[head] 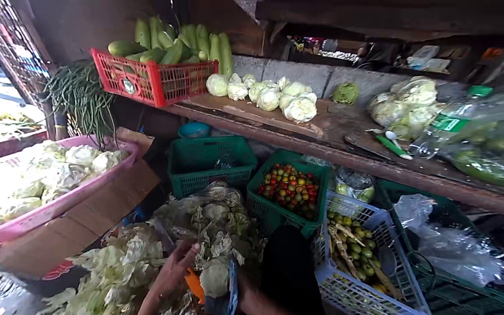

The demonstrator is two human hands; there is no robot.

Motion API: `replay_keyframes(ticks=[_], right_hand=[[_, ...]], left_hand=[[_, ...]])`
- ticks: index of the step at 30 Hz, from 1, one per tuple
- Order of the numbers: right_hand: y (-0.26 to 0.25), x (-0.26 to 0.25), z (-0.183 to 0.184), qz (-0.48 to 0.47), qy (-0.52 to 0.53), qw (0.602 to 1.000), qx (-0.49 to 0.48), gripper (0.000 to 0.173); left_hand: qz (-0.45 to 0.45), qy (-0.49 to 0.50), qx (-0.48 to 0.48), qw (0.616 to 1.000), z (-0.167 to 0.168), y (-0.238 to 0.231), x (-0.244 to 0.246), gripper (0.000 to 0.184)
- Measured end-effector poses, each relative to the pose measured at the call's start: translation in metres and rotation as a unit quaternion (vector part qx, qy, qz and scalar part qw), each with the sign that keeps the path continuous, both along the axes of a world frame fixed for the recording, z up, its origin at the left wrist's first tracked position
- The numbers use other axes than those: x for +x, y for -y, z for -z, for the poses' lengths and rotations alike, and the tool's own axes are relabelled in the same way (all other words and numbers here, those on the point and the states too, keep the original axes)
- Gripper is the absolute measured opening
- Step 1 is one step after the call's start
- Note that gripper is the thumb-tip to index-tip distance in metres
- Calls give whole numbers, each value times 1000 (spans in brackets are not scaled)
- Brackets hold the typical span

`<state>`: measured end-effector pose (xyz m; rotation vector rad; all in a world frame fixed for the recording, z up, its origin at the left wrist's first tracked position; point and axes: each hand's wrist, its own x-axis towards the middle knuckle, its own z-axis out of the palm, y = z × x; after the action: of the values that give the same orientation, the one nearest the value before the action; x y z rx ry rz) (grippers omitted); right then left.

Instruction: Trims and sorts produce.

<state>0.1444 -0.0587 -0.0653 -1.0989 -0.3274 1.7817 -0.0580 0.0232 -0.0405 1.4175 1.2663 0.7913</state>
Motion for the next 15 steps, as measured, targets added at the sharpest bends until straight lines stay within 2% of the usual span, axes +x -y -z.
replay_keyframes(ticks=[2, 4, 6, 8, 10, 11, 13, 15], right_hand=[[-3, 9, -3, 11, -7, 999, -31, 62], [-25, 25, -38, 24, 2, 1000, 10, 61], [-69, 46, -119, 70, -27, 989, 131, 58], [-122, 67, -218, 135, -63, 946, 286, 58], [-162, 81, -294, 147, -48, 918, 366, 59], [-172, 81, -317, 136, -11, 918, 372, 64], [-167, 70, -331, 92, 83, 922, 366, 65], [-141, 49, -291, 67, 165, 917, 358, 63]], left_hand=[[41, -16, -15, 999, 4, 11, 9, 70], [28, -19, 3, 999, -5, 19, 8, 73], [-8, -29, 42, 999, -11, 16, -6, 65], [-41, -40, 54, 997, -1, 7, -20, 58], [-57, -46, 50, 996, 14, -1, -27, 54], [-61, -48, 54, 995, 18, -4, -27, 53], [-78, -51, 87, 992, 18, -5, -19, 49], [-117, -27, 134, 984, 9, -5, -9, 46]])
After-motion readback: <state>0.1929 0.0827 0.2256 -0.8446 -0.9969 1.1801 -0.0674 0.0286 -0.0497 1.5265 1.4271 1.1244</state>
